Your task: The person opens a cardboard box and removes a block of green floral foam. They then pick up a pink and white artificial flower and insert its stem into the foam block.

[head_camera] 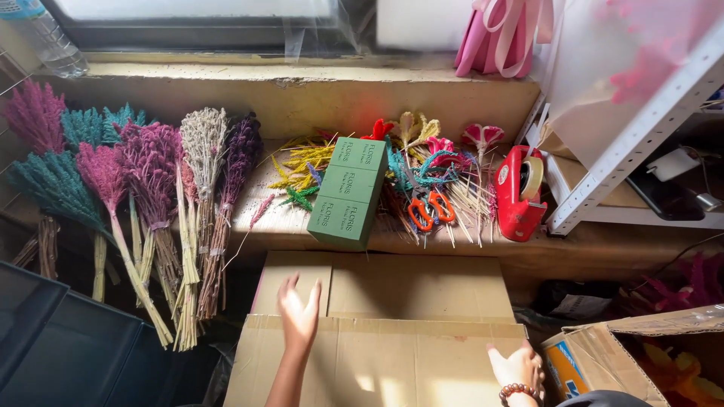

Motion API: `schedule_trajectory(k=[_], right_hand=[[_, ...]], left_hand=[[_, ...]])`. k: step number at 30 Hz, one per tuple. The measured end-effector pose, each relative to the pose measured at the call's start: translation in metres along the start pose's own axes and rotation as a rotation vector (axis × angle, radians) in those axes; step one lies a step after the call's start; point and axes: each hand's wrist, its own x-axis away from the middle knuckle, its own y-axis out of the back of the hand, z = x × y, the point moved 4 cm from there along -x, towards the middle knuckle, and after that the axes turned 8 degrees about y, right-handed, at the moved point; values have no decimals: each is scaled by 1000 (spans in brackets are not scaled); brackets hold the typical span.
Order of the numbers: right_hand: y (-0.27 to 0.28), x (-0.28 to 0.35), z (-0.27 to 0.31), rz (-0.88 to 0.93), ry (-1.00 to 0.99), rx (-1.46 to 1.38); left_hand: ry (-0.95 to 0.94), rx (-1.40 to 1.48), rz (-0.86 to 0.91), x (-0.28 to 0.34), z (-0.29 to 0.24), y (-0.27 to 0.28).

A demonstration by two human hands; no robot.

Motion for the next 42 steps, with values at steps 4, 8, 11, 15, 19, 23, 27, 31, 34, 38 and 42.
schedule_trajectory(k=[4,8,11,15,19,23,27,31,34,38,42], right_hand=[[-44,-22,-38,-89,-70,69],[-55,-38,-52,-137,-120,21],[-54,-41,-56,-148,-157,10],[-45,-36,-58,-126,-180,44],[-33,-22,-50,-106,-190,69],[-22,-11,-40,-70,-202,103],[-1,-3,-26,-42,-131,231],[37,20,3,-16,-91,289],[65,34,25,-8,-59,289],[71,23,17,27,-6,312],[78,24,16,45,1,308]], left_hand=[[169,-582,-89,7,138,18],[217,-749,-201,11,182,40],[308,-724,-216,20,191,70],[629,-490,-128,15,224,103],[766,-423,-42,29,204,120],[776,-573,37,26,184,126],[684,-613,-19,29,145,135],[689,-748,-4,44,80,151],[576,-767,-7,51,47,160],[481,-759,-16,54,36,157],[473,-707,-52,55,26,159]])
